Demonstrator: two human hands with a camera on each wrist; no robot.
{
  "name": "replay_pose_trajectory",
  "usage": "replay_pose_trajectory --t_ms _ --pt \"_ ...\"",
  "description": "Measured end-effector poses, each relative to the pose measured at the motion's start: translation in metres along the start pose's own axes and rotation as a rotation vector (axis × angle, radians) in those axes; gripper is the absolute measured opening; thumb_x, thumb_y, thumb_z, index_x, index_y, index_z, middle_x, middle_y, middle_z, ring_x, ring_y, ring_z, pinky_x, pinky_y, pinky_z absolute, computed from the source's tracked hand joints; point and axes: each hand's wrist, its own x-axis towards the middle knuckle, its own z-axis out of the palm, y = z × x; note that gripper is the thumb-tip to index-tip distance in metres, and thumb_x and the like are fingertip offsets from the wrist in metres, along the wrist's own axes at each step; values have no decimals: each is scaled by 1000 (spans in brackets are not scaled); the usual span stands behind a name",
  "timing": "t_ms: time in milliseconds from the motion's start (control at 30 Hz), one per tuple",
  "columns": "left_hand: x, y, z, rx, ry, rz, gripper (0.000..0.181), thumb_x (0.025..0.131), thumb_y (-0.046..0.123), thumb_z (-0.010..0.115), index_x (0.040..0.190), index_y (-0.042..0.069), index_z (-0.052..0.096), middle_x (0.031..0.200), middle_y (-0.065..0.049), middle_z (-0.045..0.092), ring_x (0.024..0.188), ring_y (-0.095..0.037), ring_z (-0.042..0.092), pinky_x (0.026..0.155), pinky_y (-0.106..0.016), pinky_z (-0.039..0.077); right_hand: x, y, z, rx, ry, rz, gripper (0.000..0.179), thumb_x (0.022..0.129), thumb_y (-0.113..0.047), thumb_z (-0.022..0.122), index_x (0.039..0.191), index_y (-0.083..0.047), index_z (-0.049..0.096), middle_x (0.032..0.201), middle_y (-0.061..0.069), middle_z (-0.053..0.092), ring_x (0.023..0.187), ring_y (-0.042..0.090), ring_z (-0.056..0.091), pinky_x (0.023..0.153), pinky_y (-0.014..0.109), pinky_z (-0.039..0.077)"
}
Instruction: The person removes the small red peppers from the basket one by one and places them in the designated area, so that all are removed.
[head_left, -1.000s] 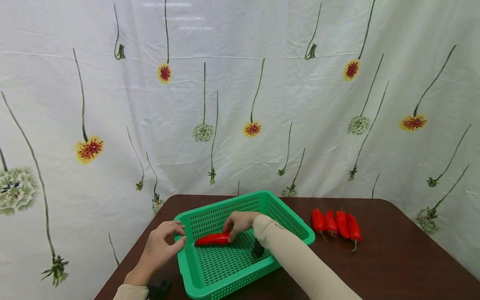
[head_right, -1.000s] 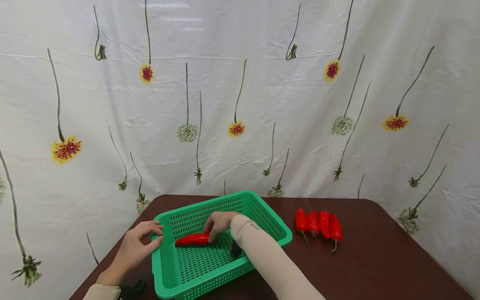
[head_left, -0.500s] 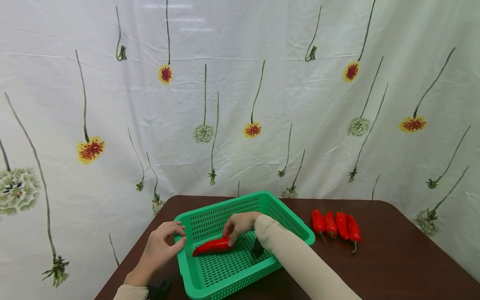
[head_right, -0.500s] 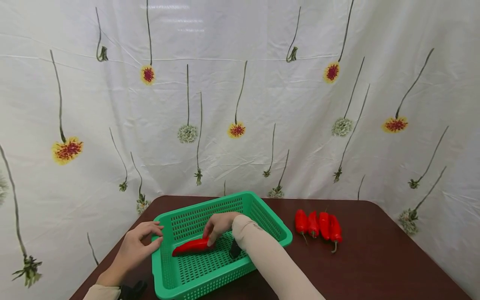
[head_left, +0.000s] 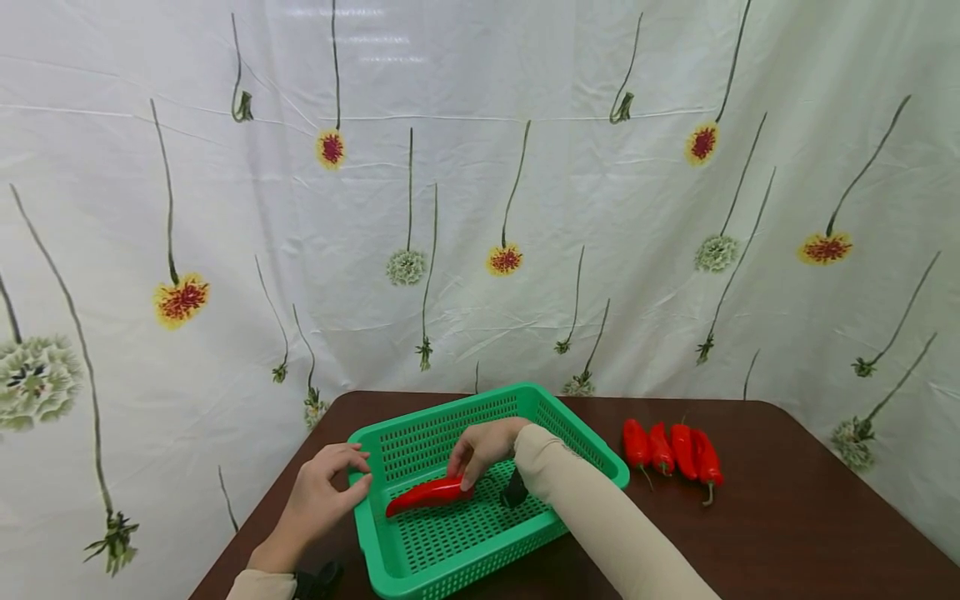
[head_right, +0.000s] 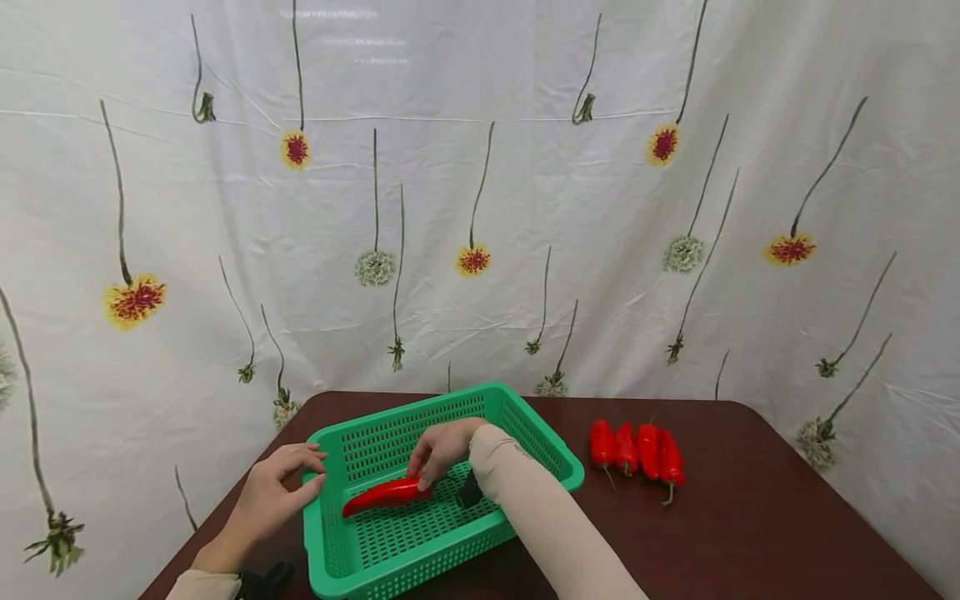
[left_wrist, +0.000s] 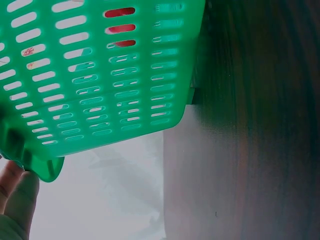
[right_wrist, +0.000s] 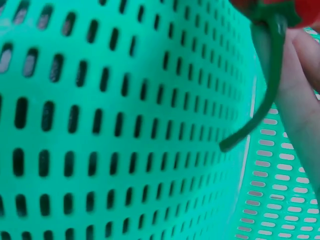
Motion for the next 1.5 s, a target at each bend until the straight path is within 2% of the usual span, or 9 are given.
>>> replay_pose_trajectory --t_ms 200,467,667,767,967,1200,1500 --pt "0 0 1 7 -8 2 28 71 -8 78 79 18 70 95 -6 73 105 -21 64 77 -29 58 -5 -2 0 9 -68 -7 25 92 0 68 117 -3 70 102 1 72 91 10 66 84 26 57" --pt "2 2 1 2 -6 12 26 72 -9 78 80 15 70 95 -6 73 106 -19 63 78 -28 58 -13 -9 0 -11 -128 -2 26 92 0 68 118 -3 70 103 0 73 91 10 66 86 28 58" --pt "1 1 1 3 -8 25 25 72 -10 78 80 12 70 96 -6 73 106 -21 63 78 -28 58 -17 -11 -2 11 -141 -32 27 92 2 67 119 -1 70 104 2 74 92 10 68 96 39 57" --pt "1 1 1 1 -9 32 25 71 -10 78 80 12 70 96 -7 73 105 -24 63 78 -28 58 -21 -11 -5 35 -137 -48 27 93 2 66 119 0 70 104 3 74 92 11 68 97 40 57" --pt "1 0 0 6 -7 31 27 71 -9 78 80 15 70 95 -6 73 105 -22 63 77 -30 58 -30 -13 -11 46 -86 -62 26 93 0 66 118 1 70 104 6 75 90 11 68 88 29 59" --pt "1 0 -1 13 -5 13 29 72 -8 79 79 18 70 96 -5 73 105 -26 64 77 -32 59 -41 -14 -16 46 47 -69 24 92 -4 69 116 -1 71 102 4 75 88 12 68 85 30 58" --pt "-1 0 -1 17 2 3 28 71 -8 79 79 17 70 95 -5 73 105 -22 64 79 -29 58 -61 -21 -22 59 107 -58 27 92 -5 69 119 -2 69 106 5 74 91 12 69 87 31 58"
